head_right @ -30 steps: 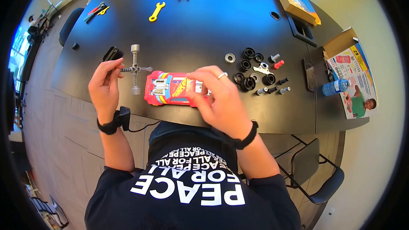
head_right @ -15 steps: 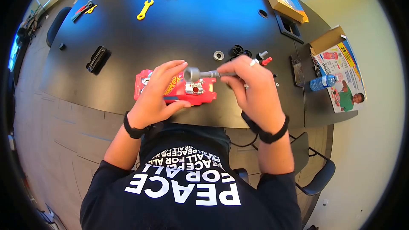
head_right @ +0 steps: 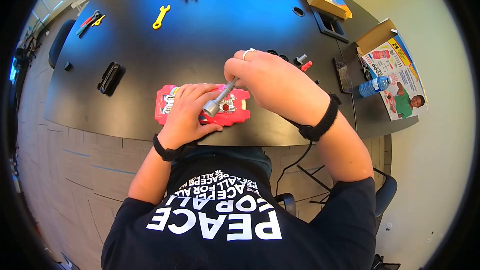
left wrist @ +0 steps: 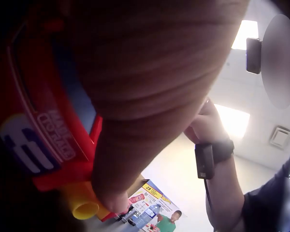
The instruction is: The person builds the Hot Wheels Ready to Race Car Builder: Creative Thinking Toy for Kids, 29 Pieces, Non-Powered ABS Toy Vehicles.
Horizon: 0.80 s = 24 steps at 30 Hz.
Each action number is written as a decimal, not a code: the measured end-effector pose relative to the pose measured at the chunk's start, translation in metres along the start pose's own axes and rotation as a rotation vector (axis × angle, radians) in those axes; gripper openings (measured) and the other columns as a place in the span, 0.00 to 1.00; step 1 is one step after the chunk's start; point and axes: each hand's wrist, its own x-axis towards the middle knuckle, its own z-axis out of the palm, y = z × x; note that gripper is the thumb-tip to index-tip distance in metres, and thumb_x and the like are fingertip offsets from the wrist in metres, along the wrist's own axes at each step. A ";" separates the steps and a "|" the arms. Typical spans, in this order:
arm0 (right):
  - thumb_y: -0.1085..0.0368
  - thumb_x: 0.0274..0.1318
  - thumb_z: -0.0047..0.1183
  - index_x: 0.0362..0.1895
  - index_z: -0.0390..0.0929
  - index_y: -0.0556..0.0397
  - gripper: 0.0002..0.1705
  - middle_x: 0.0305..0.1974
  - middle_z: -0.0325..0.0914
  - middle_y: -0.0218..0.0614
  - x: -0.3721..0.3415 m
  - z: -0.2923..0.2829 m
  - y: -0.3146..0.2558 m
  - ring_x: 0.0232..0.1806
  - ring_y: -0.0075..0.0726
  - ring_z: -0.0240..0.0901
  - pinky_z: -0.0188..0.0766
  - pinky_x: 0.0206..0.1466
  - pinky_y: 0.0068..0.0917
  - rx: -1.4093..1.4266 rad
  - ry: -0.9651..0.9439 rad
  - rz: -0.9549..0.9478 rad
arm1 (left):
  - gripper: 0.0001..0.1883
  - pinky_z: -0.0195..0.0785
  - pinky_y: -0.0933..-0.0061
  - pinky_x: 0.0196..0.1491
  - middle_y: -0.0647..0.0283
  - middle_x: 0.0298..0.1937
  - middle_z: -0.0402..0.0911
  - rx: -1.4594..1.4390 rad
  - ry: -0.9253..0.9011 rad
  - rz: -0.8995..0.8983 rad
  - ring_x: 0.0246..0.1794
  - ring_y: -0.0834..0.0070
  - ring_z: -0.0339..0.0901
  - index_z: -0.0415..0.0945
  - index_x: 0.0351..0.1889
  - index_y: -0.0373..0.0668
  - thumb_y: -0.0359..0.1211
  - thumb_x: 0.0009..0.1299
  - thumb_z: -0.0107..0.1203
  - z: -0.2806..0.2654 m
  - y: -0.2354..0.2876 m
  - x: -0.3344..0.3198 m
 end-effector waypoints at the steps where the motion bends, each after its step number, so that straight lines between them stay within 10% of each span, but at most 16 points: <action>1: 0.76 0.65 0.54 0.44 0.79 0.56 0.06 0.42 0.81 0.44 0.001 0.002 0.001 0.47 0.56 0.81 0.78 0.50 0.46 -0.001 0.002 0.005 | 0.45 0.62 0.48 0.76 0.60 0.72 0.81 -0.002 -0.003 0.004 0.71 0.53 0.75 0.82 0.68 0.44 0.39 0.48 0.87 0.000 -0.001 0.000; 16: 0.62 0.67 0.68 0.41 0.81 0.55 0.11 0.35 0.85 0.45 0.021 -0.006 -0.018 0.43 0.59 0.84 0.78 0.47 0.50 -0.349 -0.267 0.280 | 0.48 0.63 0.47 0.75 0.60 0.71 0.83 0.035 0.006 0.026 0.70 0.53 0.77 0.80 0.71 0.44 0.39 0.48 0.86 0.001 0.000 0.000; 21: 0.58 0.67 0.70 0.39 0.80 0.54 0.15 0.29 0.84 0.44 0.013 0.020 0.005 0.36 0.60 0.84 0.77 0.41 0.53 -0.068 0.163 -0.044 | 0.48 0.62 0.47 0.77 0.60 0.71 0.83 0.037 0.002 0.014 0.70 0.53 0.77 0.80 0.72 0.45 0.39 0.49 0.86 -0.001 0.002 0.002; 24: 0.56 0.67 0.71 0.41 0.80 0.55 0.17 0.30 0.85 0.45 0.009 0.018 0.007 0.36 0.61 0.84 0.78 0.42 0.52 -0.140 0.077 -0.025 | 0.48 0.62 0.47 0.77 0.59 0.71 0.83 0.063 -0.015 -0.007 0.70 0.53 0.77 0.80 0.72 0.45 0.40 0.49 0.86 -0.001 0.003 0.000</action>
